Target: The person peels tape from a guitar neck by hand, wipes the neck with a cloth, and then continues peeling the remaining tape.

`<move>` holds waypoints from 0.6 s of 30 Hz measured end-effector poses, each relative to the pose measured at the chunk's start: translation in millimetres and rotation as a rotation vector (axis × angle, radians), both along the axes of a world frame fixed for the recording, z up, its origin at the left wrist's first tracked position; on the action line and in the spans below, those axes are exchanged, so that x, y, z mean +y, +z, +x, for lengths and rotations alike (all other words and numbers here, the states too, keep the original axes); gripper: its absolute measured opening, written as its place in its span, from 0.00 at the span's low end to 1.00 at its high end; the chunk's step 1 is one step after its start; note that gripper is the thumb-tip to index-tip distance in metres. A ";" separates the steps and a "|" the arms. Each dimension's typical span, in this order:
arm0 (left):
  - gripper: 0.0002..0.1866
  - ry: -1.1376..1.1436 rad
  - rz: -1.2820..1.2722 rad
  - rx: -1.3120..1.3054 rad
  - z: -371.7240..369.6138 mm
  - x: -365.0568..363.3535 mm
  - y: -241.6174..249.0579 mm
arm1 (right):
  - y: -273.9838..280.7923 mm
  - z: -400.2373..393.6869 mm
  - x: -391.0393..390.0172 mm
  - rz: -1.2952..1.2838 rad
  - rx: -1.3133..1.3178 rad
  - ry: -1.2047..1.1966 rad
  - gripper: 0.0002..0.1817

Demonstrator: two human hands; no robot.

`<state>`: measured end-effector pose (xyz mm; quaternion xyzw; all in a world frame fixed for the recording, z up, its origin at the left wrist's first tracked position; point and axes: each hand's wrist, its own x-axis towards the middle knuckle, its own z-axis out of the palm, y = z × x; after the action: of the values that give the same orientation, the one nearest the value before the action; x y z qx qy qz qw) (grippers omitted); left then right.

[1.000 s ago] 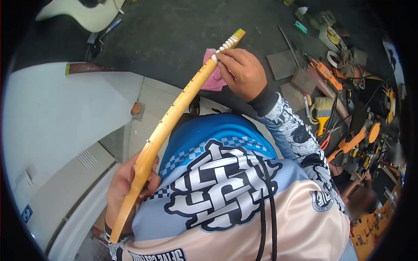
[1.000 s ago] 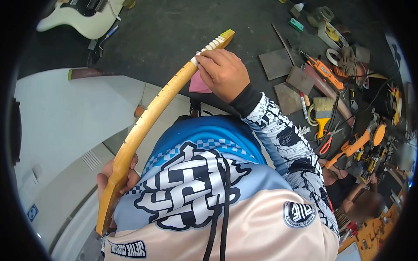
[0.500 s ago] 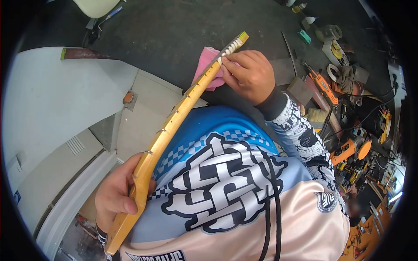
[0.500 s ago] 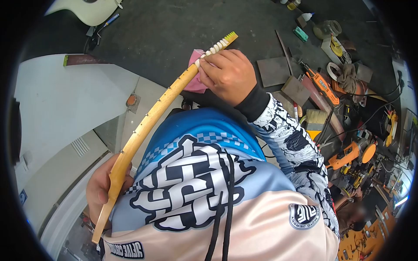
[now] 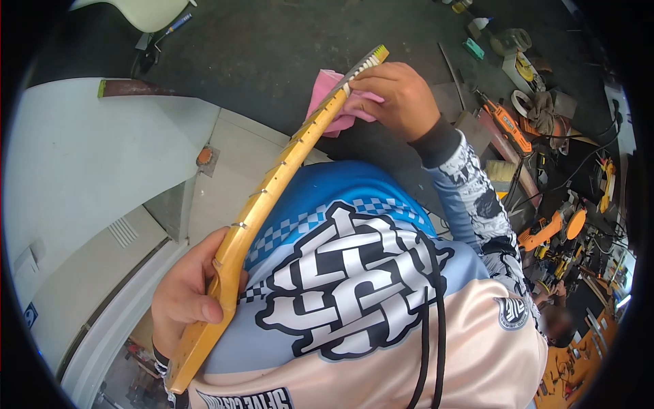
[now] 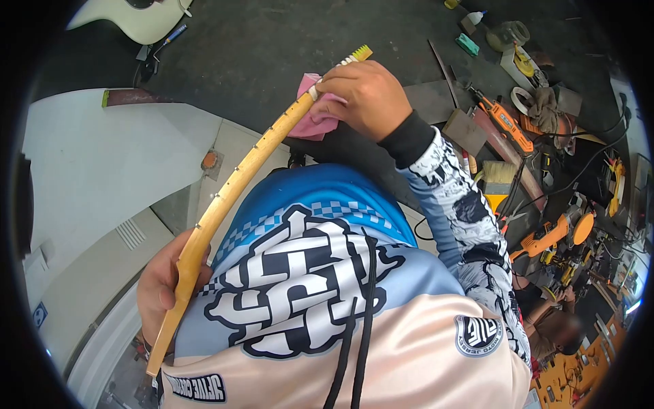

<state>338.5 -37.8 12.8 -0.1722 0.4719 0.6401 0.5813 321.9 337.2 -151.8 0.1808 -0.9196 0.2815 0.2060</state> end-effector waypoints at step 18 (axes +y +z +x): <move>0.68 -0.112 0.010 0.042 -10.4 -5.4 -5.2 | -17.9 22.6 -24.6 -0.066 0.074 -0.202 0.12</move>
<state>328.1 -43.2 7.7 -0.1290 0.4897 0.6126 0.6069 344.5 312.6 -169.7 0.0907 -0.9151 0.2824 0.2730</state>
